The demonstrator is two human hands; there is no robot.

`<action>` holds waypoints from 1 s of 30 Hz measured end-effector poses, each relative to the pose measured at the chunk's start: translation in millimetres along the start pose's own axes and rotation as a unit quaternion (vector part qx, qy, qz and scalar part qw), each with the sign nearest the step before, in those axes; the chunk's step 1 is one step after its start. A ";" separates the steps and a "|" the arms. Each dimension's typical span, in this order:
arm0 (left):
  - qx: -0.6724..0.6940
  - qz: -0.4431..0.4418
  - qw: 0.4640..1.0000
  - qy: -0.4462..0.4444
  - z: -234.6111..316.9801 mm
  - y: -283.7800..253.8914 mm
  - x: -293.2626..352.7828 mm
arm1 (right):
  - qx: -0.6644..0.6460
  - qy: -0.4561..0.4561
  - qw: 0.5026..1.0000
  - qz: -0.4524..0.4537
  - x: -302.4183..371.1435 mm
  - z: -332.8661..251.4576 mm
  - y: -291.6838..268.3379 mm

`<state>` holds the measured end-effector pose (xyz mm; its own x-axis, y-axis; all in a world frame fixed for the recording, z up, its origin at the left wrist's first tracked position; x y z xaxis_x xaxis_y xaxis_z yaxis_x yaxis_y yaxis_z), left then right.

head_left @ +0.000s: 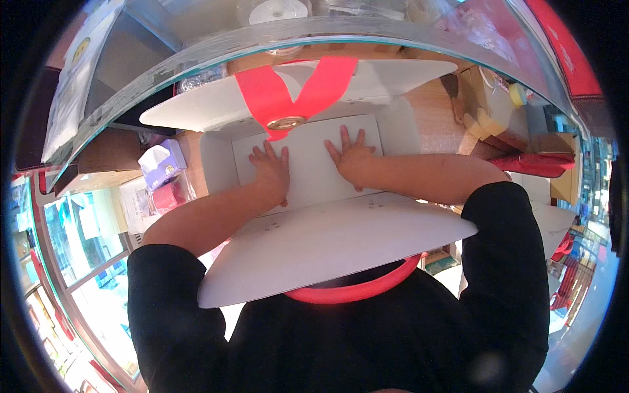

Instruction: The person assembles flat cardboard pieces into red and white rectangular boxes by hand. They fold the flaps, tuck the tabs, and secure the structure, then place a smaller red gift box inside the assembled container. The process is repeated for multiple units.

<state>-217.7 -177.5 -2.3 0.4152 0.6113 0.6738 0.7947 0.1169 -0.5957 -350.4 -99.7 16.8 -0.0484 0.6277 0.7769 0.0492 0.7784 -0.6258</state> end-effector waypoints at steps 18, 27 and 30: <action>0.672 0.082 0.733 0.063 -122.4 71.1 120.1 | -0.740 -0.027 0.610 0.281 134.6 53.7 100.1; 0.522 0.128 0.796 0.278 -48.6 -19.7 175.4 | -0.814 0.018 0.410 0.410 235.9 -22.8 256.6; 0.473 0.063 0.806 0.351 14.1 -50.4 220.5 | -0.817 0.047 0.349 0.456 275.3 -49.0 332.3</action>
<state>-172.5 -37.6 170.1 0.8783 0.1106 0.4652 0.1711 0.8358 -0.5218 -298.4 331.4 26.1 0.7604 0.5455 0.3525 0.5081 -0.8377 0.2003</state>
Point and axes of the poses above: each hand's wrist, its own x-axis away from the middle knuckle, its own y-axis out of the palm, z = x × y, the point moved 6 cm from there along -x, towards the middle knuckle, and after that the axes turned 9 degrees about -y, right-handed, at the moved point
